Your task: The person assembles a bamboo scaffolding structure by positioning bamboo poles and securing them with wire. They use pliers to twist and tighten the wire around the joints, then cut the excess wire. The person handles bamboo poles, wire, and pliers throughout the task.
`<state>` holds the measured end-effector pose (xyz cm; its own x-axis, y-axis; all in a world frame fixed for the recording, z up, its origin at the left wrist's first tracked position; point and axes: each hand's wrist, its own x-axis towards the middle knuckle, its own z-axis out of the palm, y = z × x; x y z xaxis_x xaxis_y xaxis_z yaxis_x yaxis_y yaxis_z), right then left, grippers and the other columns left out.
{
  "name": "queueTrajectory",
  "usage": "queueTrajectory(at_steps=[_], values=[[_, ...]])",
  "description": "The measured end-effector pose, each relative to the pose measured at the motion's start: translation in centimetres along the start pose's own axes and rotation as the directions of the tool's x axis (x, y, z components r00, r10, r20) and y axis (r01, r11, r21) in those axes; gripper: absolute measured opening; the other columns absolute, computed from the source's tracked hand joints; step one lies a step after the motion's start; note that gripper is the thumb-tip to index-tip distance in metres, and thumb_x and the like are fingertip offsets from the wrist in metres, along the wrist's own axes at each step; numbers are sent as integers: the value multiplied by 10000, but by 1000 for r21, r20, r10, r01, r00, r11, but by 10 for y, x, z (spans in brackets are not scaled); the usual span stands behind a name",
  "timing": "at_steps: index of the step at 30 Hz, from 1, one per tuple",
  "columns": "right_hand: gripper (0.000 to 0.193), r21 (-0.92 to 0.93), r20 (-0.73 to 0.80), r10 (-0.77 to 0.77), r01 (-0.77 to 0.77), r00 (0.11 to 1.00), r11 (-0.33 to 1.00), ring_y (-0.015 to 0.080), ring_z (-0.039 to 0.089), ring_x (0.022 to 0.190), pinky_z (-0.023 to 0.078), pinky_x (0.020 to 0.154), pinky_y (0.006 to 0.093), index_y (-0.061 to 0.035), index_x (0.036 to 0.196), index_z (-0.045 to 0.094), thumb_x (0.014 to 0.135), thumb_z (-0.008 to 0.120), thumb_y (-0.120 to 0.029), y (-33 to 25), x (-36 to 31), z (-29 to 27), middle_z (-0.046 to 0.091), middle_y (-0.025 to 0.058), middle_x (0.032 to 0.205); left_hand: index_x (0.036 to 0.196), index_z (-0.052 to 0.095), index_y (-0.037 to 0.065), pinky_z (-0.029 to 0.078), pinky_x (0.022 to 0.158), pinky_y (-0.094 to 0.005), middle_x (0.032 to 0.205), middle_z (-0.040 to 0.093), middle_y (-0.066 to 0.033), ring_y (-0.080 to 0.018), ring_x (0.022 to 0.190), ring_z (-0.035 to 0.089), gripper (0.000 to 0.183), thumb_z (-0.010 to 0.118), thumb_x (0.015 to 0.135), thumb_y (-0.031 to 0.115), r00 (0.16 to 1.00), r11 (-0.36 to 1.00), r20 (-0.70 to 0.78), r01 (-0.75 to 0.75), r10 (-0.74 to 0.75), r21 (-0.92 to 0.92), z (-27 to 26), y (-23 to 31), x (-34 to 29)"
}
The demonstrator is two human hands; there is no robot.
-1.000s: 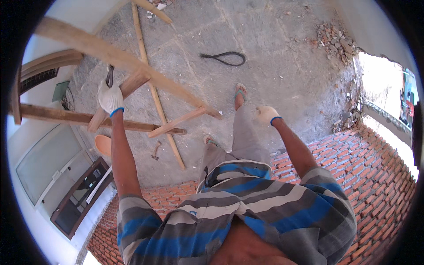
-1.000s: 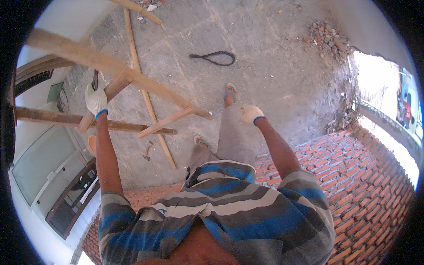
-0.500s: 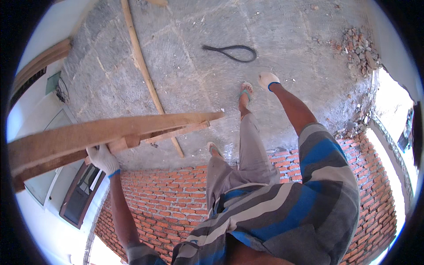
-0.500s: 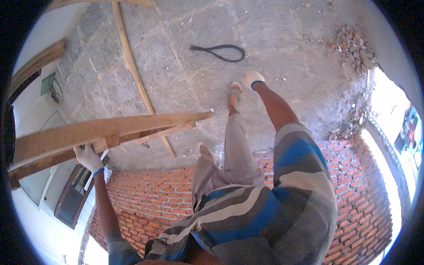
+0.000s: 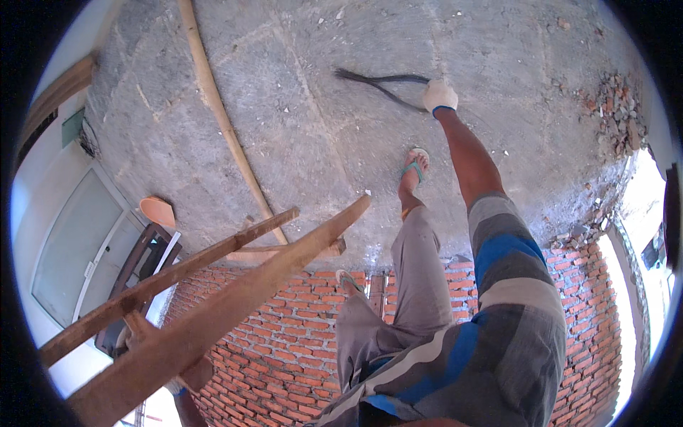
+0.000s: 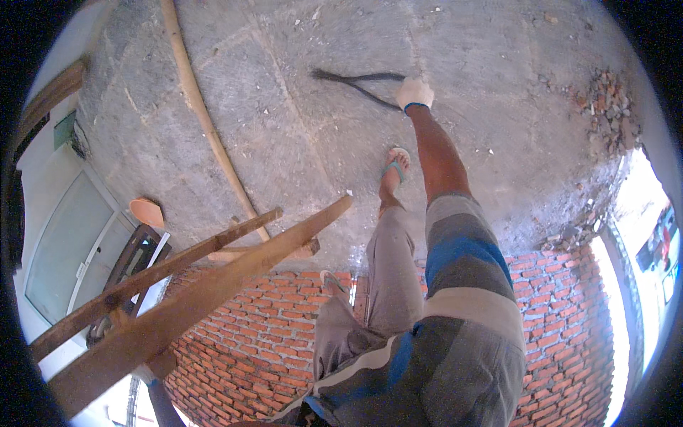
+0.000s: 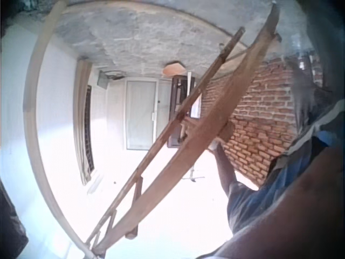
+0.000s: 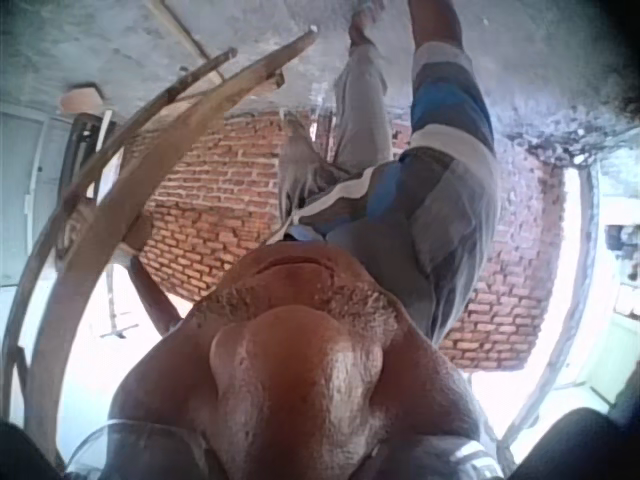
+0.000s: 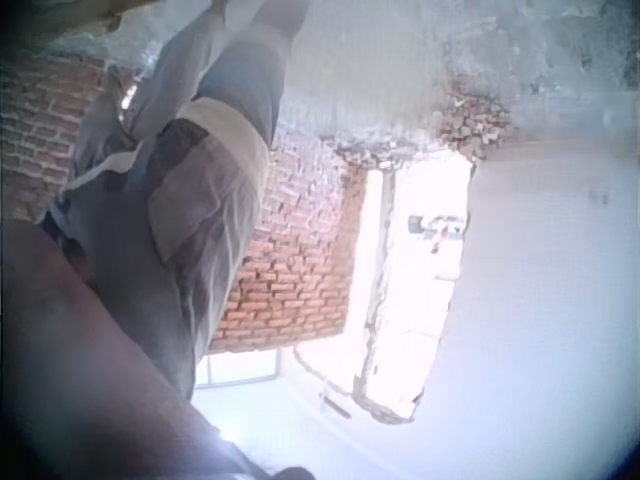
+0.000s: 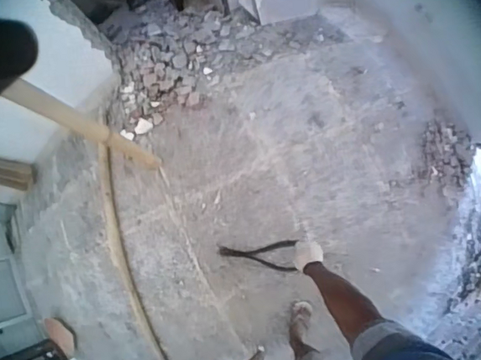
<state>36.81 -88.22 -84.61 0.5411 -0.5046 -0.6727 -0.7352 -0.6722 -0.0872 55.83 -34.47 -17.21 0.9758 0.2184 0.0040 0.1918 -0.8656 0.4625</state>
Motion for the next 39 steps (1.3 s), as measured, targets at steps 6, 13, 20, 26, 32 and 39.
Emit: queueTrajectory(at_steps=[6,13,20,26,32,39], values=[[306,-15,-2,-24,24,1000,1000,410,730,1172,593,962,547,-124,1192,761,969,622,-281,-11,52,39,760,196,1240,1321,609,-65,494,1103,-430,1343,678,-158,-259,1219,631,369,685,977,45,999,998,-30,27,-25,62,4,-13,0],[249,-222,-104,-127,101,986,970,414,730,1143,591,931,531,-120,1157,735,1010,545,-186,-8,76,75,747,201,1228,1333,607,-51,489,1100,-419,1341,676,-149,-244,1216,629,376,675,973,36,997,992,-40,68,-65,107,-2,-12,0],[376,-15,152,-282,287,947,958,457,731,1100,571,938,583,-96,1209,710,906,698,-320,2,22,55,767,240,1128,1345,606,-36,485,1097,-407,1338,675,-141,-229,1213,626,386,665,969,26,996,995,-54,79,-76,56,-18,-20,-17],[438,341,93,-253,208,963,917,500,693,1135,544,973,582,-100,1324,658,980,639,-372,-31,-95,-4,735,296,1170,1355,605,-24,480,1095,-397,1336,674,-133,-216,1210,624,396,657,965,18,997,999,-73,33,-35,-22,-48,-22,-29],[469,439,-21,-193,182,981,880,489,680,1158,519,1000,574,-40,1275,705,1021,569,-410,-28,-184,-93,727,290,1189,1239,666,-20,492,1005,-328,1206,708,-91,-163,1124,623,330,636,911,-40,999,998,-5,-35,35,-45,-5,6,-15],[510,839,166,-159,-55,973,542,198,704,964,552,865,357,0,1402,665,1069,569,-375,-21,-338,-249,760,114,1044,1200,733,16,542,935,-487,1105,758,-232,-399,1064,724,317,697,984,245,916,884,-96,-342,389,317,18,61,-12]])
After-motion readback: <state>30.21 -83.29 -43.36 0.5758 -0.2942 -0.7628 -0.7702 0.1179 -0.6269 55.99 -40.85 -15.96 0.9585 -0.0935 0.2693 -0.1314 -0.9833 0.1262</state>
